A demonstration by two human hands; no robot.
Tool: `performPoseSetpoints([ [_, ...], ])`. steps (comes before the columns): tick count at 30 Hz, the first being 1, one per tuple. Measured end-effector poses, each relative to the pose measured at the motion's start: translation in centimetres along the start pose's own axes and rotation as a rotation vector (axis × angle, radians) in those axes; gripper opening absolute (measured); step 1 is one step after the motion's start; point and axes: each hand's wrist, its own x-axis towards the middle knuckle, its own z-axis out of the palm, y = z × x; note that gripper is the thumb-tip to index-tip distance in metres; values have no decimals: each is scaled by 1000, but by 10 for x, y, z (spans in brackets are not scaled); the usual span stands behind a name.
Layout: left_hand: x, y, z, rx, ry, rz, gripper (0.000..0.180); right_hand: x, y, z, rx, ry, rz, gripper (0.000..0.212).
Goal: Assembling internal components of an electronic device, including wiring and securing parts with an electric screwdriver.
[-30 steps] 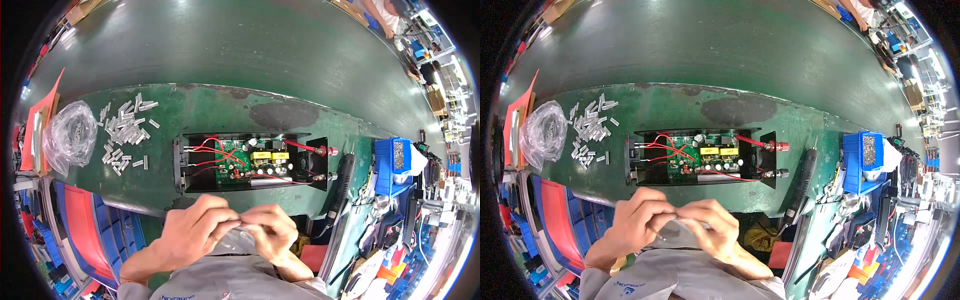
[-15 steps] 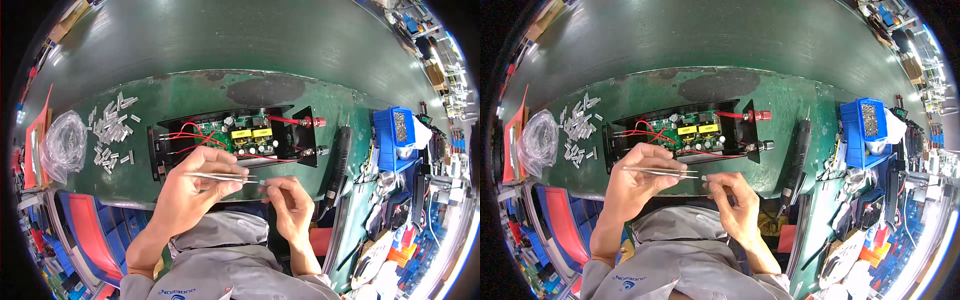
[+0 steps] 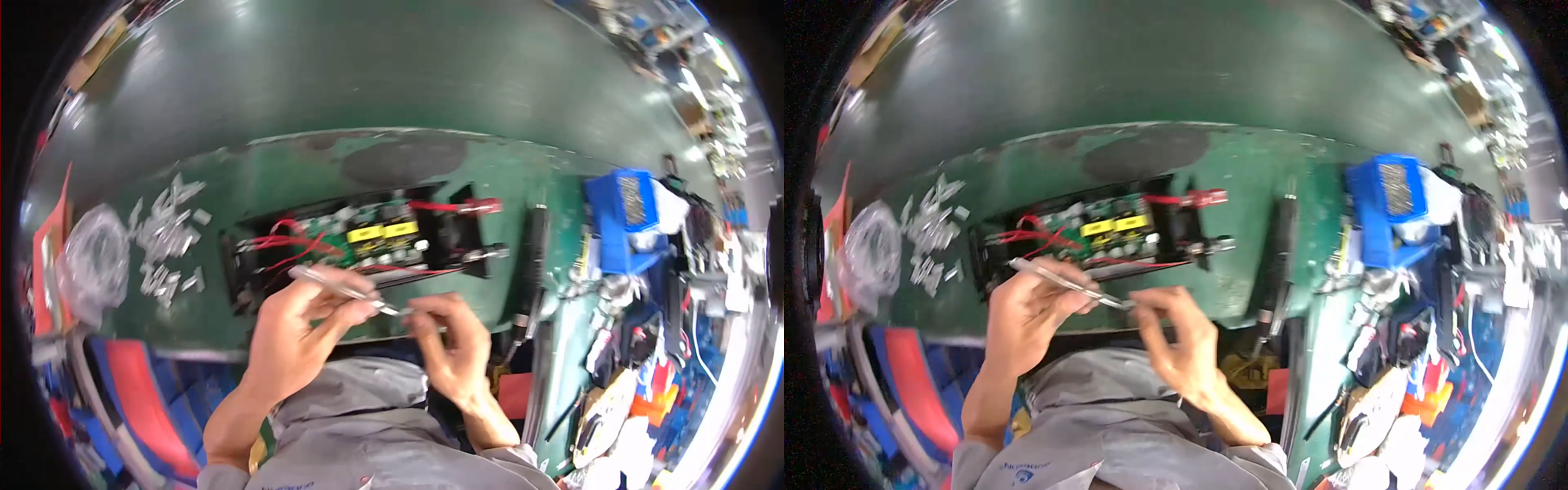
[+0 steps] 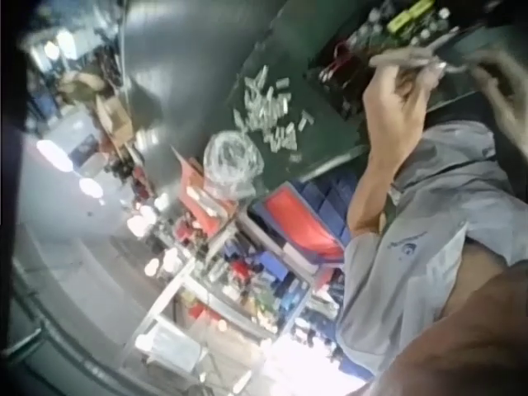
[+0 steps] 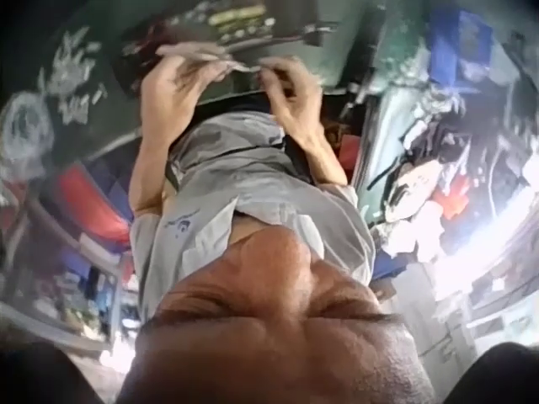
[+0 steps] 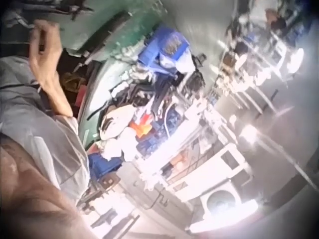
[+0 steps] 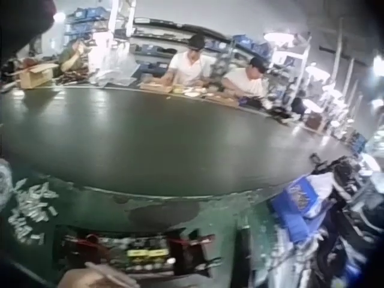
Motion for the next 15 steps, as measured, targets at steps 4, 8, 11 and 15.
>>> performPoseSetpoints([
  [4, -4, -3, -4, 39, 109, 54, 16, 4, -6, 1, -70, -40, -22, 21],
  [8, -2, 6, -2, 62, 93, 20, 15, 6, -1, 0, -72, -25, -123, 20],
  [11, 1, 2, 3, 106, 63, 39, 13, 7, -2, -1, -60, -15, -125, 20],
  [15, -1, 4, 1, 112, 70, 48, 13, 7, -5, 3, -28, -35, -97, 20],
])
